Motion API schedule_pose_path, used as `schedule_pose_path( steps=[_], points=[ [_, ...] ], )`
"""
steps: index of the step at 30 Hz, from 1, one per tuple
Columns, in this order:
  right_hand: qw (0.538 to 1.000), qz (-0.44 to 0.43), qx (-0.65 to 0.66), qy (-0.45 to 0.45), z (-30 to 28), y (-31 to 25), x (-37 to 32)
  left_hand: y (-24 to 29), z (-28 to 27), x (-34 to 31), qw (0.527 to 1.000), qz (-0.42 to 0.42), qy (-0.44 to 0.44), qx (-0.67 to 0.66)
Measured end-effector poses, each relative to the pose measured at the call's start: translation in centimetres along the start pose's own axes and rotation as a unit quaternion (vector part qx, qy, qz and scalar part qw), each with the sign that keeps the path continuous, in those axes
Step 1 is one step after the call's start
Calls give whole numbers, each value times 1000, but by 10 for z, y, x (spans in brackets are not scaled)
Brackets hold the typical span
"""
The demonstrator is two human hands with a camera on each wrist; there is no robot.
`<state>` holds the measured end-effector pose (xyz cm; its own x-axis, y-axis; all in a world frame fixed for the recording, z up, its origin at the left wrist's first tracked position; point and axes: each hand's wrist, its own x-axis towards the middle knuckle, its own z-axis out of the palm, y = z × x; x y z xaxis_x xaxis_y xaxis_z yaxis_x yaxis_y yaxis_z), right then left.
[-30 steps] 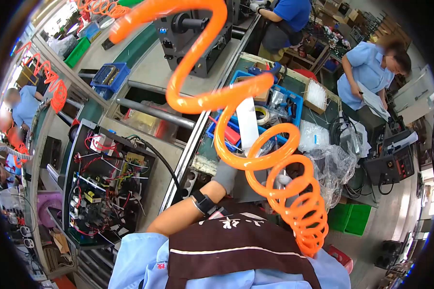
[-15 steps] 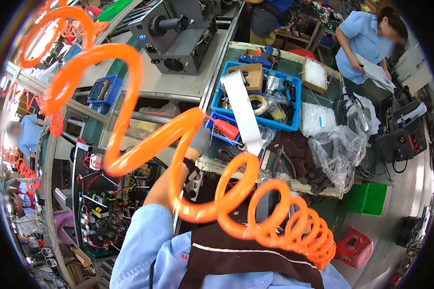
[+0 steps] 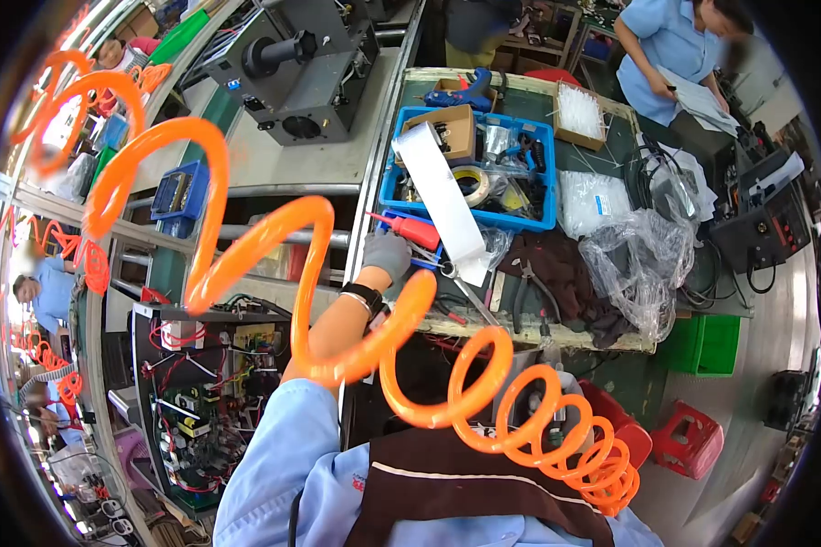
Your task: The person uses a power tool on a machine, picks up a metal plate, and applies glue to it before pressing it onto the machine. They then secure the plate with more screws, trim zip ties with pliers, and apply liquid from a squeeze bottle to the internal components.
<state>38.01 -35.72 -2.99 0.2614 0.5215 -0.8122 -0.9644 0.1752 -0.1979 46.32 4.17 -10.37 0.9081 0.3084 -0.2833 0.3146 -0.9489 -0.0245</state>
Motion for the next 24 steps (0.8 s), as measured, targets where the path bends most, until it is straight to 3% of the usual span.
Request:
schedule_pose_path(
  steps=[2,5,8,10,13,16,18,20,22,24],
  points=[
    [1000,-1,-5,11,-5,4,-1,6,0,8,1000,3,-17,10],
    [1000,5,14,9,-6,5,-3,12,-3,24,988,-91,-117,-39],
    [996,6,87,-18,4,7,-8,19,-7,22,987,-119,-98,-51],
    [997,8,78,-29,9,9,-8,11,22,28,990,-123,-25,-69],
    [998,-46,38,-19,9,9,-5,2,39,36,987,-125,-51,-81],
    [993,-117,-1,1,1,7,-6,4,8,16,986,-15,-20,-167],
    [991,-135,-12,6,1,7,-4,-4,26,30,994,-29,-42,-93],
    [989,-147,-14,11,4,7,-4,-17,28,30,995,76,-54,-32],
    [988,-153,-11,21,7,9,-7,-27,44,47,988,116,-100,-6],
    [988,-151,-3,30,7,11,-8,-27,43,48,988,151,-40,20]
  ],
)
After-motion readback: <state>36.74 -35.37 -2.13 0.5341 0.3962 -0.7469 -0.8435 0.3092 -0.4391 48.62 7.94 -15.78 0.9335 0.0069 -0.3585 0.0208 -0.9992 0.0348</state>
